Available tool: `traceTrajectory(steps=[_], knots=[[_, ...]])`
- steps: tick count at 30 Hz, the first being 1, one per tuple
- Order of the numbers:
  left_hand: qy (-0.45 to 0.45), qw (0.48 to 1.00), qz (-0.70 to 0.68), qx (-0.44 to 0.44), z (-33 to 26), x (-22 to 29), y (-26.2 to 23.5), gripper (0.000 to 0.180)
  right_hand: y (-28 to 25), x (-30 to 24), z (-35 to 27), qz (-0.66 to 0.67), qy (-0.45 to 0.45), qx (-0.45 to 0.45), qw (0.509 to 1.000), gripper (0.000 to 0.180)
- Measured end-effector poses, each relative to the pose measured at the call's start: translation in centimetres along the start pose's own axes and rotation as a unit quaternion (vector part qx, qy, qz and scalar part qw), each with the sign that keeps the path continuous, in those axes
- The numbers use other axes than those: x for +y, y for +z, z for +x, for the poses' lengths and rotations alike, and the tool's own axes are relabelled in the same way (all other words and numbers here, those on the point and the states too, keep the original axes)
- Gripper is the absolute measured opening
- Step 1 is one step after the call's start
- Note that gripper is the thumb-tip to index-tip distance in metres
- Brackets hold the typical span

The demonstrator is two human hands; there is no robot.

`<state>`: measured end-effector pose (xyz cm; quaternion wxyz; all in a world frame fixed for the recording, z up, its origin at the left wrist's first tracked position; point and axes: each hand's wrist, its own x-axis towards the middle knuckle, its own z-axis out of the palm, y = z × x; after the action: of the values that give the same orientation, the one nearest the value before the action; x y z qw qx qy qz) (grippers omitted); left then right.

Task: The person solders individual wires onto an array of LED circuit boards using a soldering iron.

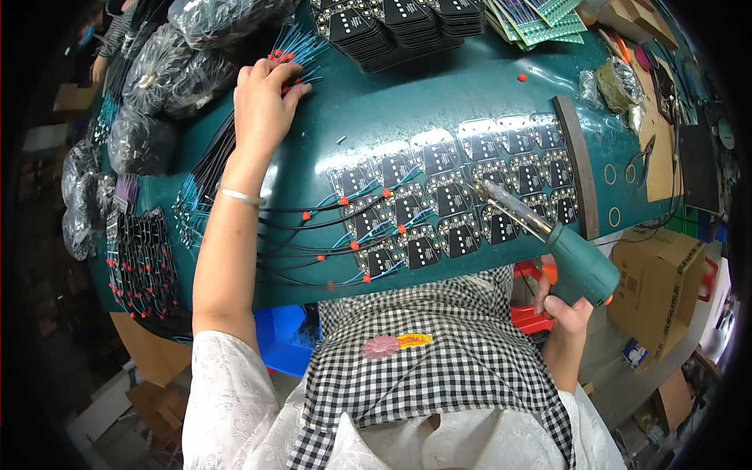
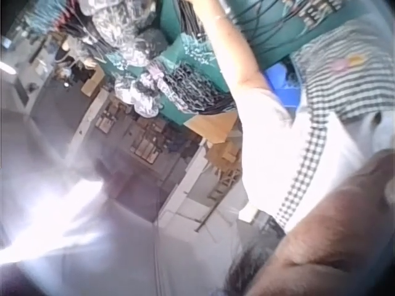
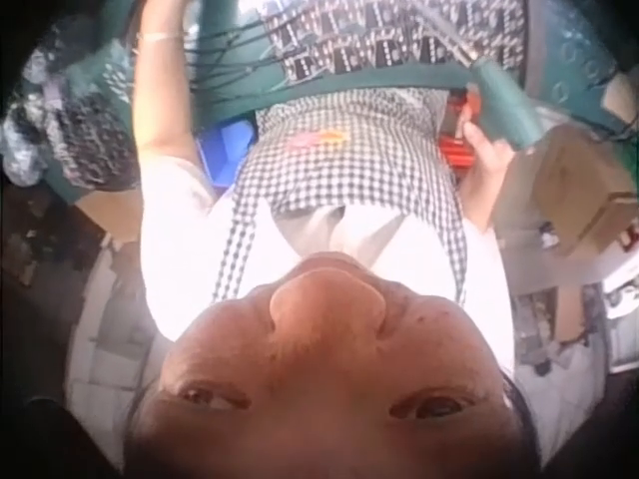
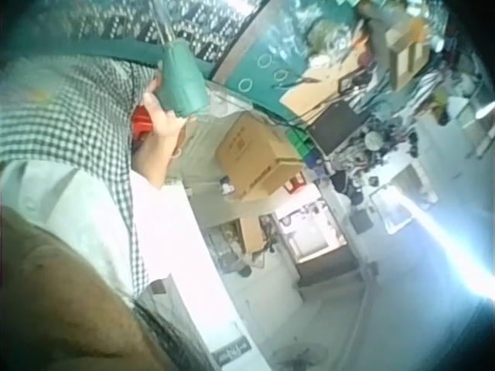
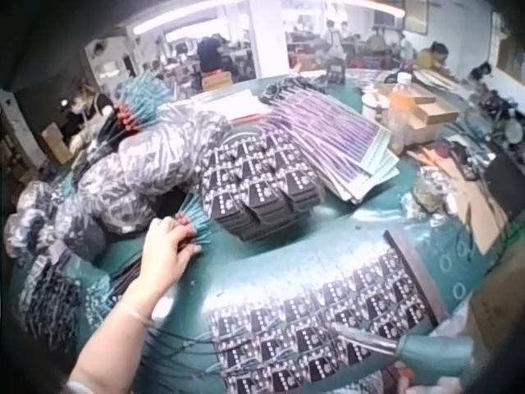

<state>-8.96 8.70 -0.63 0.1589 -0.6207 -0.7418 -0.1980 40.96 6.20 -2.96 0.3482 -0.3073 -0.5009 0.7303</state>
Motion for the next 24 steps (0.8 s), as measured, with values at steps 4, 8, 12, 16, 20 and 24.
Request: traceTrajectory(steps=[4,8,12,16,20,24], knots=[[0.024,0.999,0.028,0.008,0.0,-1.1,1.5,0.013,-0.1,0.3,0.3,-0.023,-0.033,-0.04,0.998,0.065],[-0.107,0.98,-0.155,0.062,-1.1,1.0,-1.2,0.004,-0.8,0.5,-1.7,0.009,-0.008,0.009,1.0,0.065],[-0.175,0.923,-0.343,-0.019,-3.0,6.3,-7.1,0.004,-0.8,0.5,-3.4,-0.005,0.009,0.055,0.998,0.065],[-0.098,0.858,-0.41,-0.291,-7.0,13.3,-11.1,0.002,-0.2,-0.5,-3.3,0.004,-0.006,0.035,0.999,0.06],[-0.08,0.831,-0.431,-0.342,-10.6,17.2,-7.0,0.005,-0.2,0.3,-4.3,-0.028,-0.015,0.025,0.999,0.066],[-0.083,0.89,-0.352,-0.278,-11.8,18.2,-4.6,0.004,-0.8,0.8,-5.2,-0.067,-0.011,-0.005,0.998,0.063]])
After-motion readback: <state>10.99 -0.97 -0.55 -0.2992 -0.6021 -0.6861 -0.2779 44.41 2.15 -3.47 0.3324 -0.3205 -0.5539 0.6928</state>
